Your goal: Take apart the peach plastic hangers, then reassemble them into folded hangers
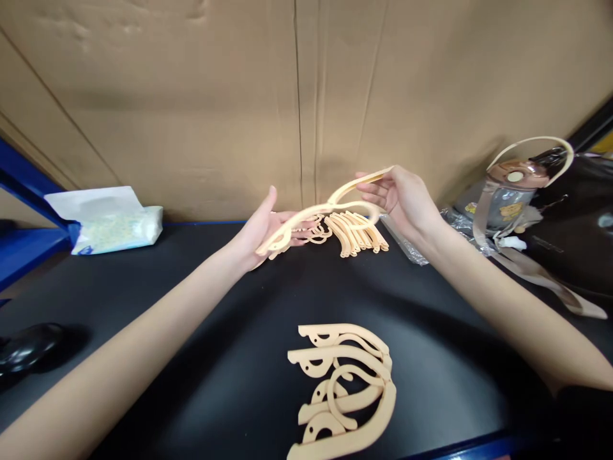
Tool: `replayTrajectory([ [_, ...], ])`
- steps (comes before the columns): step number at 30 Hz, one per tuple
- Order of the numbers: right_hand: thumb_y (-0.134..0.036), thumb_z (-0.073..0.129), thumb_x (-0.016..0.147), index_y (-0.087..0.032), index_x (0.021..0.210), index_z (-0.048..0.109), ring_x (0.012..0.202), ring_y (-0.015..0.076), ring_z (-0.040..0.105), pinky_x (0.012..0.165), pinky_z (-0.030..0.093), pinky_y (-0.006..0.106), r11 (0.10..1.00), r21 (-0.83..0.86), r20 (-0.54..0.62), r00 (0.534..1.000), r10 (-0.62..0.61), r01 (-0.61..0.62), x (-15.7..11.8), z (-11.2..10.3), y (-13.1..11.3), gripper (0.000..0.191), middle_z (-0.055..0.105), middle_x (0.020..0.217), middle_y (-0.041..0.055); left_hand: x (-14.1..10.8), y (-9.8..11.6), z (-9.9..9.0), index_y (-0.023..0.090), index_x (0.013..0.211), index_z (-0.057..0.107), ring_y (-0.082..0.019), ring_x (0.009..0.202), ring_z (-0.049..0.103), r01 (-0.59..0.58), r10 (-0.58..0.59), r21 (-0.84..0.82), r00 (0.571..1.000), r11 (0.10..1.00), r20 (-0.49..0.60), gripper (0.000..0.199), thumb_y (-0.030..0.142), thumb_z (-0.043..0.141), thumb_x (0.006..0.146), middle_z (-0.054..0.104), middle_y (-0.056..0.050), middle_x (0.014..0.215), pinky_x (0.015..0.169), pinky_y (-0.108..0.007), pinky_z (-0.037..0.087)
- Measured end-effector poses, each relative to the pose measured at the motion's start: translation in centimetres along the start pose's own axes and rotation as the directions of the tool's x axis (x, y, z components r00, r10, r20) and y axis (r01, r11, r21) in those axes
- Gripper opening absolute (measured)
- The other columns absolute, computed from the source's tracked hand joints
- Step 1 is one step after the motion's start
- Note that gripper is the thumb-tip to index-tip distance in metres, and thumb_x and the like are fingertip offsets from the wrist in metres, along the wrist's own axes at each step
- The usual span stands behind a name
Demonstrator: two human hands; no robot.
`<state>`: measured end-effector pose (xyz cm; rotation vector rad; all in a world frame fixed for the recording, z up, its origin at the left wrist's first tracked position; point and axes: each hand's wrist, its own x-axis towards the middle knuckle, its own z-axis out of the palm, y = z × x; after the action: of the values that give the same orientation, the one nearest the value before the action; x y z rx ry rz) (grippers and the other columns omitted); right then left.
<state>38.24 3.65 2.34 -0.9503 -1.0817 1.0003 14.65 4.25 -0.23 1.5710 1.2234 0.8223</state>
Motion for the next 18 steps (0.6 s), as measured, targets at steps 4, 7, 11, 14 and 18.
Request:
replayTrajectory([
  [4, -0.014, 0.051, 0.084, -0.024, 0.080, 0.040, 0.076, 0.0156, 0.068, 0.072, 0.054, 0.032, 0.953, -0.292, 0.066, 0.996, -0.065, 0.081, 0.8, -0.6, 1.3, 0.014, 0.068, 0.083, 0.0016, -0.6, 0.6, 1.0, 0.016, 0.094, 0.068, -0.012, 0.061, 0.058, 0.155, -0.062, -0.374, 0.966, 0.914, 0.249, 0.049, 0.061, 0.049, 0.091, 0.067, -0.008, 0.082, 0.044, -0.018, 0.042],
  [7, -0.015, 0.063, 0.077, -0.021, 0.079, 0.050, 0.083, 0.0205, 0.066, 0.077, 0.049, 0.036, 0.696, -0.664, 0.205, 0.961, -0.183, 0.274, 1.1, -1.2, 1.8, 0.014, 0.067, 0.081, 0.0026, -0.6, 0.0, 1.1, 0.017, 0.084, 0.065, -0.004, 0.050, 0.043, 0.127, -0.063, -0.346, 0.980, 0.929, 0.189, 0.023, 0.038, 0.074, 0.081, 0.056, 0.002, 0.071, 0.038, -0.012, 0.030],
  [11, -0.016, 0.056, 0.091, -0.018, 0.094, 0.066, 0.089, 0.0223, 0.065, 0.084, 0.042, 0.038, 0.121, -0.760, 0.618, 0.767, -0.171, 0.639, -0.3, -0.6, 1.6, 0.010, 0.072, 0.095, 0.0069, -0.9, -0.2, 1.7, 0.018, 0.080, 0.062, -0.004, 0.050, 0.041, 0.131, -0.079, -0.269, 0.977, 0.954, 0.198, 0.024, 0.034, 0.079, 0.075, 0.052, 0.003, 0.069, 0.038, -0.013, 0.029],
  [14, -0.009, 0.047, 0.095, -0.012, 0.107, 0.065, 0.088, 0.0235, 0.065, 0.074, 0.040, 0.034, -0.206, -0.615, 0.779, 0.627, -0.005, 0.762, -1.9, 0.5, 1.8, 0.022, 0.071, 0.098, 0.0115, -1.4, 0.1, 2.4, 0.019, 0.077, 0.059, -0.005, 0.047, 0.039, 0.137, -0.101, -0.201, 0.979, 0.970, 0.177, 0.023, 0.031, 0.078, 0.074, 0.050, 0.005, 0.066, 0.037, -0.015, 0.029],
  [18, -0.005, 0.036, 0.096, -0.008, 0.114, 0.059, 0.091, 0.0268, 0.063, 0.070, 0.039, 0.034, -0.271, -0.575, 0.784, 0.615, 0.084, 0.771, -3.2, 1.5, 2.7, 0.030, 0.067, 0.104, 0.0170, -1.6, 0.3, 2.6, 0.019, 0.072, 0.058, -0.005, 0.043, 0.037, 0.150, -0.135, -0.077, 0.975, 0.986, 0.174, 0.021, 0.032, 0.074, 0.076, 0.046, 0.006, 0.058, 0.037, -0.017, 0.028],
])
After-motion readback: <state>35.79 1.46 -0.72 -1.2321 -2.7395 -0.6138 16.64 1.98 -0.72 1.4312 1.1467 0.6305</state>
